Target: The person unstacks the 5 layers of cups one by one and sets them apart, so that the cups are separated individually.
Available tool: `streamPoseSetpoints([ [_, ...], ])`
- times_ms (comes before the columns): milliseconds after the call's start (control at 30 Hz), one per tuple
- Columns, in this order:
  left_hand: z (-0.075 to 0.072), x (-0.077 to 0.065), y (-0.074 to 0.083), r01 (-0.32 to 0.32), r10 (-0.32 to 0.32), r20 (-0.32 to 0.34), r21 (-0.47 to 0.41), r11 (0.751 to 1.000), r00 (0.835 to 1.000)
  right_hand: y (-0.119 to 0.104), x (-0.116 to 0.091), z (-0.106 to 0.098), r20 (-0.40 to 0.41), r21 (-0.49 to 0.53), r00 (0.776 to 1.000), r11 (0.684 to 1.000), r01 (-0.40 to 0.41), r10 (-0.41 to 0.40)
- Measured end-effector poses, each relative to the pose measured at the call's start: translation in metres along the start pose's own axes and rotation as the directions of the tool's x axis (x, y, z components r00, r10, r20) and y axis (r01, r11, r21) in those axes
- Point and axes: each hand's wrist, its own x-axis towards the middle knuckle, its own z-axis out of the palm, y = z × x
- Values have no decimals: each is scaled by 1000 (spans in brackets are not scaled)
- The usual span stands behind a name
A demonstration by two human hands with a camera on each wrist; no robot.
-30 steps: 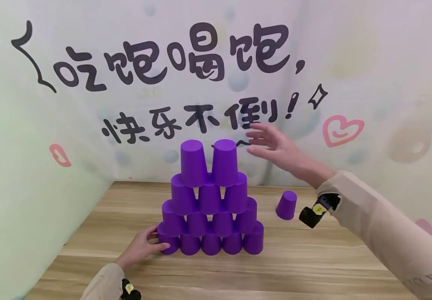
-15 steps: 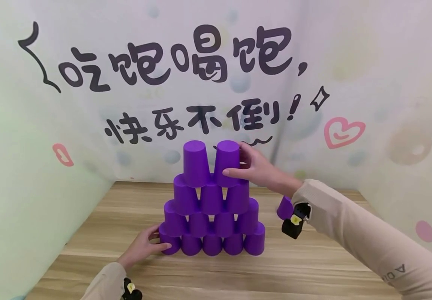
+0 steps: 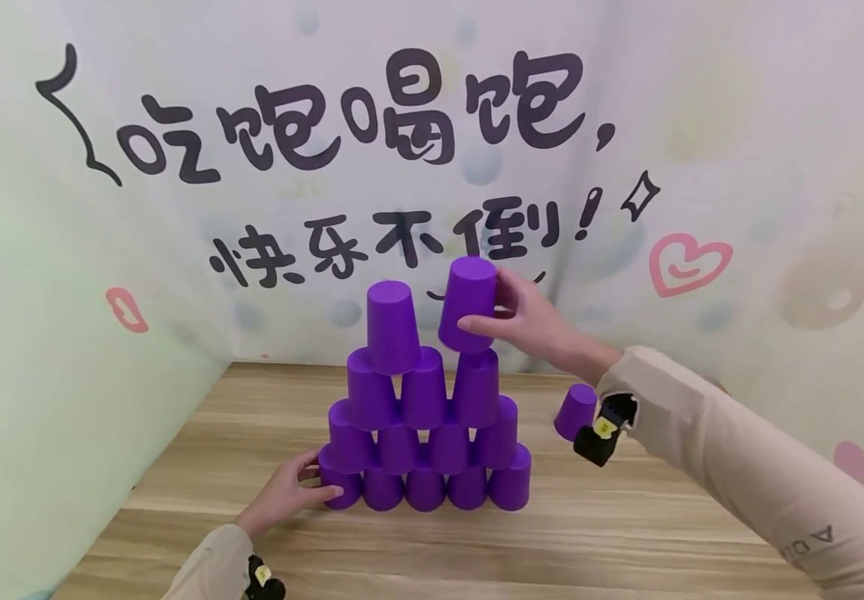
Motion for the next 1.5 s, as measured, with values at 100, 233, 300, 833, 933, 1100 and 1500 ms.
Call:
streamPoseSetpoints([
  [100, 0, -1, -1, 13, -13, -3, -11, 1000, 1000, -4, 0, -15, -50, -16, 999, 1000, 11, -12],
  [233, -2, -2, -3, 12, -12, -6, -9, 1000, 1000, 1, -3, -41, -140, -54, 990, 998, -15, 7],
  [300, -3, -2, -3, 8, -8, -7, -8, 1000, 1000, 7, -7, -55, -196, -76, 980, 996, -45, 29],
  [833, -4, -2, -3, 14, -14, 1, -14, 1000, 1000, 136, -78, -143, -469, -200, 857, 920, -336, 211],
  [933, -3, -1, -3, 15, -15, 3, -13, 1000, 1000, 164, -91, -144, -486, -197, 837, 902, -385, 251],
  [1100, -2, 0, 0, 24, -24, 3, -12, 1000, 1000, 204, -107, -132, -534, -167, 799, 893, -419, 275],
  [1500, 0, 0, 0, 13, -13, 5, -39, 999, 1000, 267, -137, -90, -558, -71, 712, 831, -552, 426],
])
